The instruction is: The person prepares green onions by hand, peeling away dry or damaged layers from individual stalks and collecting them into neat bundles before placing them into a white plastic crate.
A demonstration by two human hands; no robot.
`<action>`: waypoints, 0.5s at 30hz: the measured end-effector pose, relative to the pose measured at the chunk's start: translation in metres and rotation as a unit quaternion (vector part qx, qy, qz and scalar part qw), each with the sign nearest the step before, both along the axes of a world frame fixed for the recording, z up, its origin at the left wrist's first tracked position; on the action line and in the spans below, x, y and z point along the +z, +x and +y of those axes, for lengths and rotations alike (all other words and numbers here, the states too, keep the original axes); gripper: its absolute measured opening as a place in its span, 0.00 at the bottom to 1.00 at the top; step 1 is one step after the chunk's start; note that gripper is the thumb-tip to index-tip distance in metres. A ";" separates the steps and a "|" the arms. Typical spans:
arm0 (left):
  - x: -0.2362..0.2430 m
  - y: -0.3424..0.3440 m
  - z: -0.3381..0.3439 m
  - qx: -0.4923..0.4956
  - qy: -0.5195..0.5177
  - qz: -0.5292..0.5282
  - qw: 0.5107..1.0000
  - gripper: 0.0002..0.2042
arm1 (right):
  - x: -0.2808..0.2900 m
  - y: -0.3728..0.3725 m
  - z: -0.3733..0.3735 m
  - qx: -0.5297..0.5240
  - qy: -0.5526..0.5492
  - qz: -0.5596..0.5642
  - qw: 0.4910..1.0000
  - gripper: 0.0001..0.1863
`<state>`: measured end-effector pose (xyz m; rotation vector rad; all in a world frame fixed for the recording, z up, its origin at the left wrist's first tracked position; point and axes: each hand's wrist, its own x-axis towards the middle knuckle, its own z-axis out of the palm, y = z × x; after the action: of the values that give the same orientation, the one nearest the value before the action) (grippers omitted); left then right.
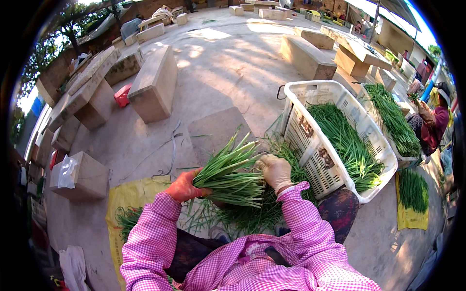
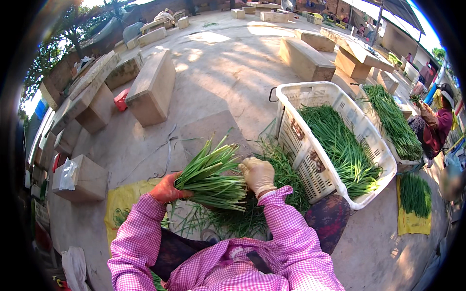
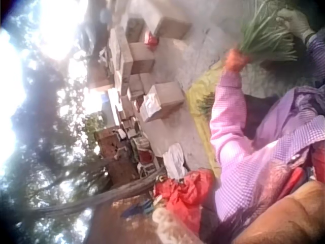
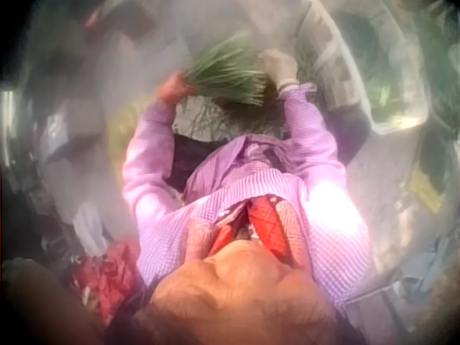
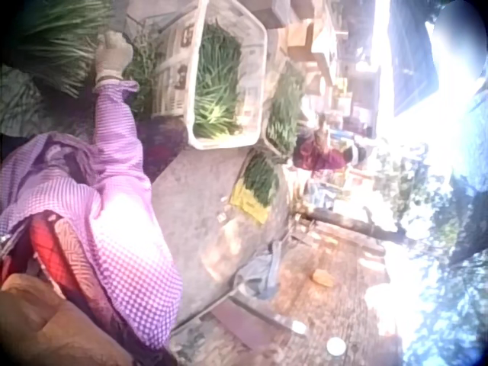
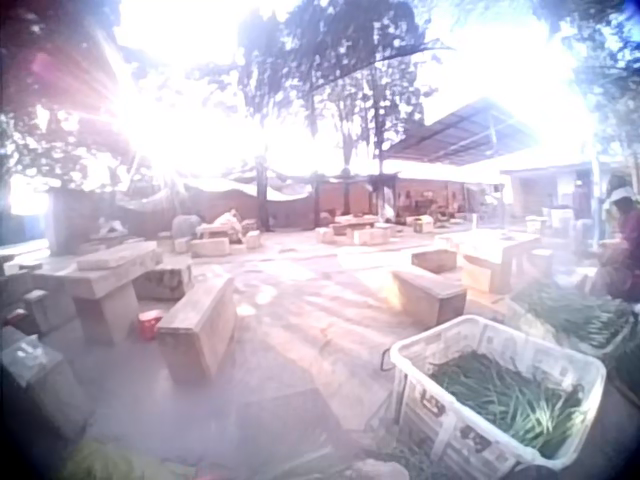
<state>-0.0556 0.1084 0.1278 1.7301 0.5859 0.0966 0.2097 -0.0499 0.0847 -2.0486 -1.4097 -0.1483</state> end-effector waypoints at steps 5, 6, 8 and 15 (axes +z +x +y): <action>-0.010 -0.005 0.003 -0.001 -0.044 -0.003 0.999 0.25 | -0.027 0.074 -0.043 -0.233 -0.160 0.093 0.955 0.12; -0.012 -0.007 0.005 0.003 -0.044 -0.013 0.999 0.24 | -0.026 0.078 -0.049 -0.233 -0.138 0.088 0.959 0.14; -0.017 -0.009 0.009 0.009 -0.045 -0.035 0.998 0.24 | -0.028 0.080 -0.044 -0.132 0.019 0.245 0.960 0.18; -0.011 -0.007 0.005 -0.034 -0.023 -0.064 0.997 0.30 | 0.050 0.026 0.003 0.156 0.161 0.472 0.853 0.21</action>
<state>-0.0628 0.1130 0.1164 1.6832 0.4309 0.1427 0.2362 -0.0474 0.1349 -1.2586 -0.9475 0.6407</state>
